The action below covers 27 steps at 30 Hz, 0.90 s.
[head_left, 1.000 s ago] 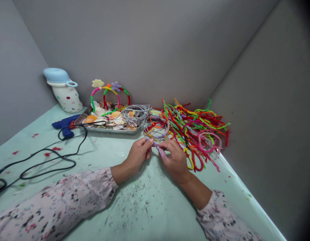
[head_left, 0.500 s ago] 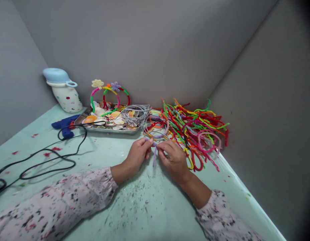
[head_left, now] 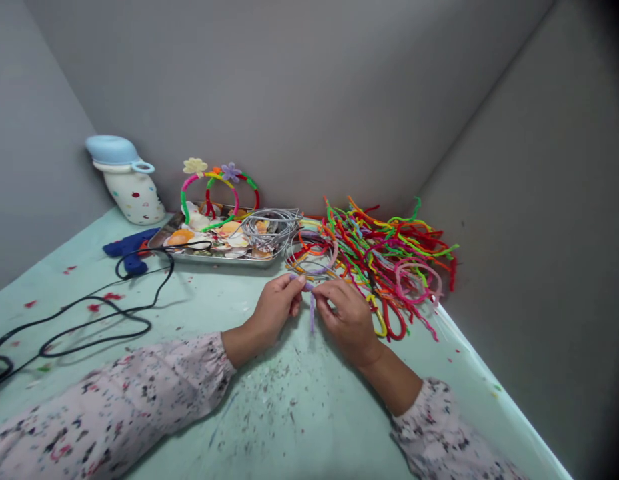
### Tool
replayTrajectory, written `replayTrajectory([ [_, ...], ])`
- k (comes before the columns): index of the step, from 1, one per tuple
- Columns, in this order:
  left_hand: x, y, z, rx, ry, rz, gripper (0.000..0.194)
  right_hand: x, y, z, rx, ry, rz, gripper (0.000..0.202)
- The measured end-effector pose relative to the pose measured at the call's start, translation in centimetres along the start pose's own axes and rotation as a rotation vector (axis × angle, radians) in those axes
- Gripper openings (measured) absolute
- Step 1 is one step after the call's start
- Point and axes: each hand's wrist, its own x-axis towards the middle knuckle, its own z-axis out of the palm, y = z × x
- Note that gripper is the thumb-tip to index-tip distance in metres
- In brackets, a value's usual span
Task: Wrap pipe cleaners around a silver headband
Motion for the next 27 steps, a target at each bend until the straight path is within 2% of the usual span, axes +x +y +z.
replayTrajectory([
  [10, 0.16, -0.27, -0.1, -0.024, -0.011, -0.008, 0.031, -0.06, -0.19, 0.14, -0.006, 0.006, 0.009, 0.017],
  [14, 0.05, -0.3, -0.11, -0.021, -0.011, -0.006, 0.032, -0.03, -0.42, 0.13, 0.06, 0.034, 0.026, 0.017],
  [19, -0.01, -0.45, -0.12, 0.002, -0.028, 0.029, 0.032, -0.08, -0.64, -0.06, 0.172, 0.045, 0.169, 0.013],
  [23, -0.04, -0.56, -0.09, 0.005, -0.032, 0.037, 0.032, -0.07, -0.59, -0.13, 0.231, -0.002, 0.307, 0.009],
  [27, -0.17, -0.61, -0.09, 0.022, -0.045, 0.039, 0.031, -0.03, -0.61, -0.18, 0.271, -0.047, 0.373, 0.011],
])
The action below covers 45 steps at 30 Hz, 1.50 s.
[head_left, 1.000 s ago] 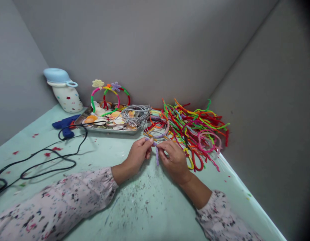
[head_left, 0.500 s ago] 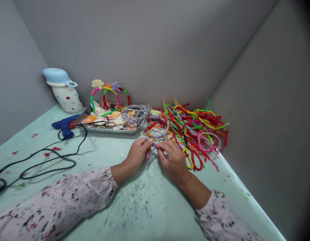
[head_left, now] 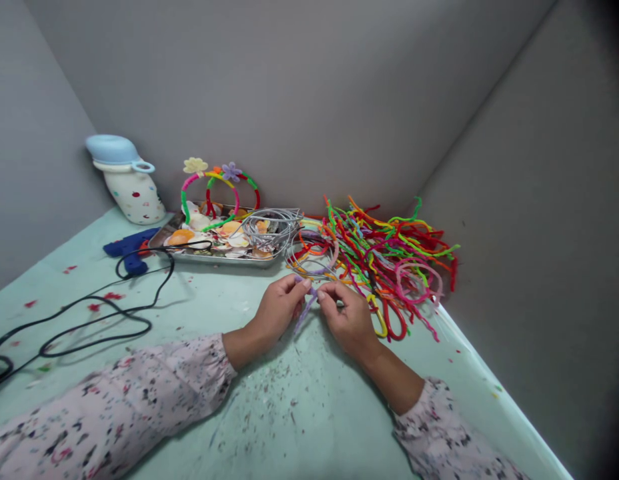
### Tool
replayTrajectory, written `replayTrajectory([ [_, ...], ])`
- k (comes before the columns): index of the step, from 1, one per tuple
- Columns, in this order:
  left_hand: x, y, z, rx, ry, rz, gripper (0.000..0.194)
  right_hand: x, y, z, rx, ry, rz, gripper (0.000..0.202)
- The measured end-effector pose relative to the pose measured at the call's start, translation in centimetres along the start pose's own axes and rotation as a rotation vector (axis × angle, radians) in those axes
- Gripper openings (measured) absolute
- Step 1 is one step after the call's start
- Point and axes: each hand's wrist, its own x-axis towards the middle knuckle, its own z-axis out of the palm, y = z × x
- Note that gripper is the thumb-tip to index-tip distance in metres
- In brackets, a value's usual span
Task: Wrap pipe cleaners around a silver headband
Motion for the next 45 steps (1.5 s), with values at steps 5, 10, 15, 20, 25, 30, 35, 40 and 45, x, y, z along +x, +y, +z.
replayTrajectory([
  [5, -0.16, 0.09, -0.1, 0.036, -0.006, 0.006, 0.031, 0.04, -0.05, 0.0, 0.032, -0.011, 0.014, 0.01],
  [10, -0.14, 0.11, -0.06, 0.04, -0.002, -0.001, 0.031, 0.05, 0.16, -0.02, 0.062, -0.036, 0.044, 0.01],
  [15, -0.11, 0.11, 0.0, 0.052, 0.0, 0.005, 0.031, 0.13, 0.32, -0.1, 0.113, -0.073, 0.08, 0.011],
  [20, -0.09, 0.2, 0.03, 0.051, -0.002, 0.016, 0.031, 0.15, 0.57, -0.09, 0.208, -0.109, 0.119, 0.013],
  [25, -0.07, 0.25, 0.06, 0.055, 0.003, 0.023, 0.031, 0.15, 0.72, -0.07, 0.225, -0.129, 0.143, 0.014],
  [30, -0.1, 0.28, -0.01, 0.063, -0.001, 0.016, 0.031, 0.22, 0.57, -0.17, 0.2, -0.124, 0.125, 0.013],
  [35, -0.04, 0.21, -0.08, 0.078, 0.002, 0.028, 0.032, 0.16, 0.57, -0.07, 0.151, -0.108, 0.112, 0.012],
  [40, -0.08, 0.22, -0.05, 0.086, -0.008, 0.036, 0.032, 0.15, 0.56, -0.04, 0.131, -0.106, 0.089, 0.012],
  [45, -0.16, 0.33, 0.03, 0.06, -0.013, 0.03, 0.031, 0.2, 0.54, -0.1, 0.143, -0.103, 0.089, 0.011],
])
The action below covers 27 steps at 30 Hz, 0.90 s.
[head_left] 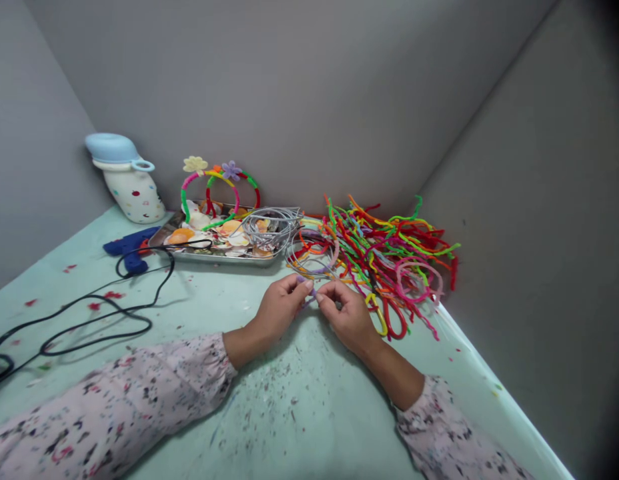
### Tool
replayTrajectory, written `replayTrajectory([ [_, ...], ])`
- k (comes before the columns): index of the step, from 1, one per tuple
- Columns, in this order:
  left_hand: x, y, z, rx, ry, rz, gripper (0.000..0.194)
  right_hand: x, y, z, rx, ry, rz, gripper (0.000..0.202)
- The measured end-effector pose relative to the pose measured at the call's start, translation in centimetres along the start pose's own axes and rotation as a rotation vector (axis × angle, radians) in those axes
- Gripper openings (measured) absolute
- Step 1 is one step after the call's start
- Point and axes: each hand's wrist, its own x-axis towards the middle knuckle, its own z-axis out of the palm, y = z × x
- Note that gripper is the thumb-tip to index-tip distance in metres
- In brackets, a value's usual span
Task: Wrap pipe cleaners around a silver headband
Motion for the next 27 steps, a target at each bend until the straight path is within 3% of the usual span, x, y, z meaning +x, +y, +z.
replayTrajectory([
  [27, 0.09, -0.09, -0.09, 0.037, -0.006, 0.001, 0.032, 0.0, -0.05, 0.32, -0.052, -0.001, 0.011, 0.014],
])
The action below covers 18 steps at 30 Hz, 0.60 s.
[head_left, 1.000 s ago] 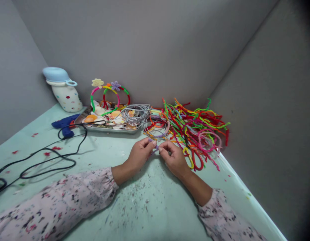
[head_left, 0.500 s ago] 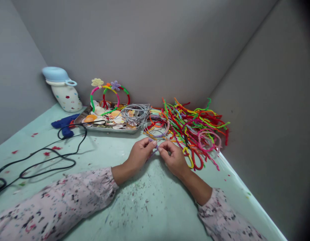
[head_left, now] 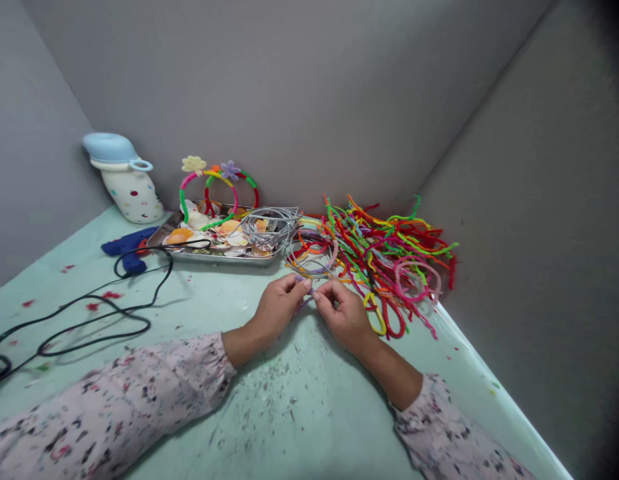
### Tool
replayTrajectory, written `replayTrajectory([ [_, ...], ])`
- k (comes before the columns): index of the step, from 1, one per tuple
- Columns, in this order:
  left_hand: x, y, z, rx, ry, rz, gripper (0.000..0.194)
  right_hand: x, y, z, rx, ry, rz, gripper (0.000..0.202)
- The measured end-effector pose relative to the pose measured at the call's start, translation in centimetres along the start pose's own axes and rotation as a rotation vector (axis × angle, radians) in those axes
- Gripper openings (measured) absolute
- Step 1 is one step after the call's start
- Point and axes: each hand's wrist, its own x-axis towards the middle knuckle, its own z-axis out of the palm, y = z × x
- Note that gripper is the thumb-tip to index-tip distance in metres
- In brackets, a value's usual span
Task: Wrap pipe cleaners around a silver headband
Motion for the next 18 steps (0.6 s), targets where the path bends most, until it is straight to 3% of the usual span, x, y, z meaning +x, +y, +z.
replayTrajectory([
  [18, 0.03, 0.14, 0.07, -0.037, 0.015, 0.0, 0.031, -0.17, -0.15, 0.11, -0.165, 0.078, -0.153, 0.009],
])
